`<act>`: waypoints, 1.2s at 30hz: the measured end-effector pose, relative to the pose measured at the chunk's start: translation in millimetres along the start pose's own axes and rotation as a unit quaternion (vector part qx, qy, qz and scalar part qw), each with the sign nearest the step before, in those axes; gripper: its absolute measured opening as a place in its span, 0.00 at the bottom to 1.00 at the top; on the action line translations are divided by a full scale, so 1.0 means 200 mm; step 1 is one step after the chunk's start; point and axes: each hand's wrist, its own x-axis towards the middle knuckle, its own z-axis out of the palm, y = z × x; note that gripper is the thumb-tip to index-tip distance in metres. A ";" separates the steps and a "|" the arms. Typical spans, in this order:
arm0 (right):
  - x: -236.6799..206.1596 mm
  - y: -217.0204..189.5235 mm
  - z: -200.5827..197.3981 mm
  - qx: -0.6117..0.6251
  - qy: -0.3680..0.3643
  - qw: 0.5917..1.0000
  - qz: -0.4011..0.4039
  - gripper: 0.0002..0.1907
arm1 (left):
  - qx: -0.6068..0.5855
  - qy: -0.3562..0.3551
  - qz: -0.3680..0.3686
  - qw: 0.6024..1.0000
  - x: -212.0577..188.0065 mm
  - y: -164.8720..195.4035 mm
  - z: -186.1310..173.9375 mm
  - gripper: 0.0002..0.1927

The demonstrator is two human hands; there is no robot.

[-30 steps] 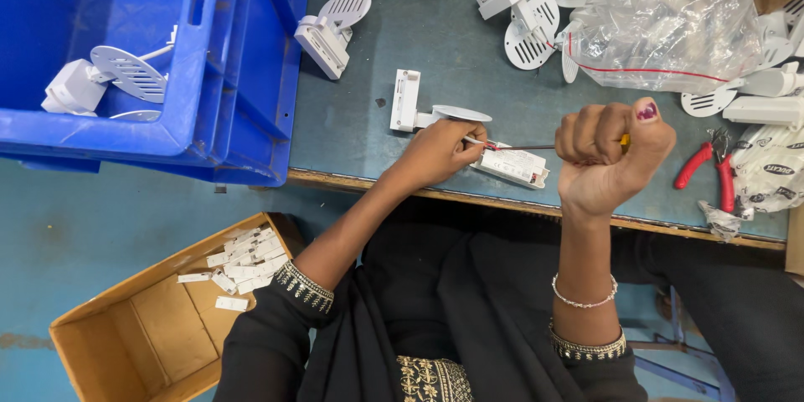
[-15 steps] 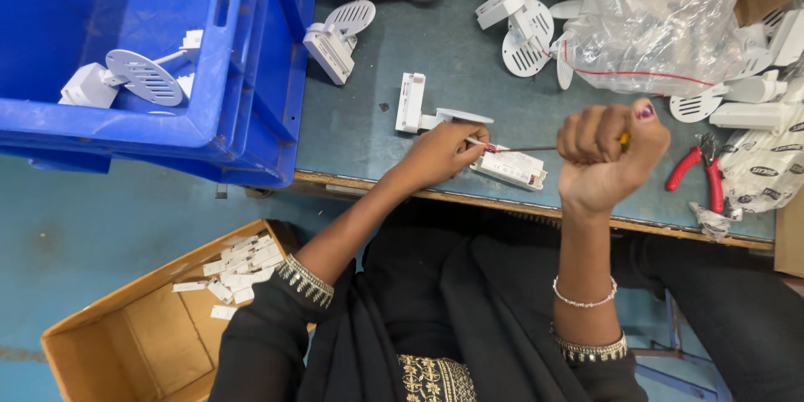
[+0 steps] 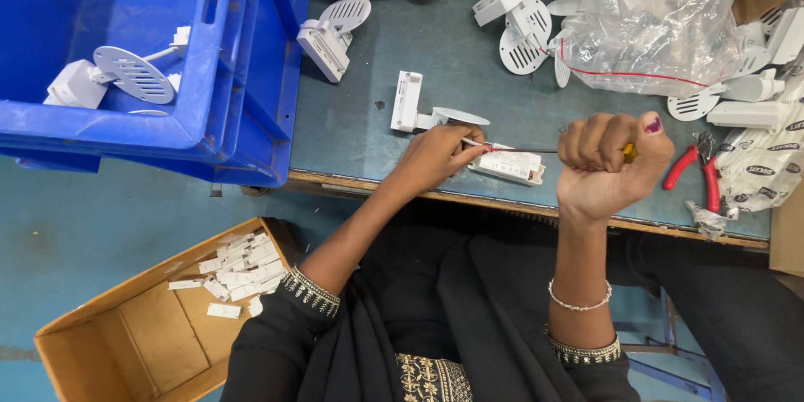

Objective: The person assembles small white plastic electronic components on a workbench. They use a screwdriver to tighten screws, insert small parts, and place finished units into a blue crate.

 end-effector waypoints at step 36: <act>0.16 -0.01 0.13 -0.025 -0.020 0.999 -0.002 0.29 | 0.063 0.216 0.164 0.960 -0.12 0.08 0.11 0.07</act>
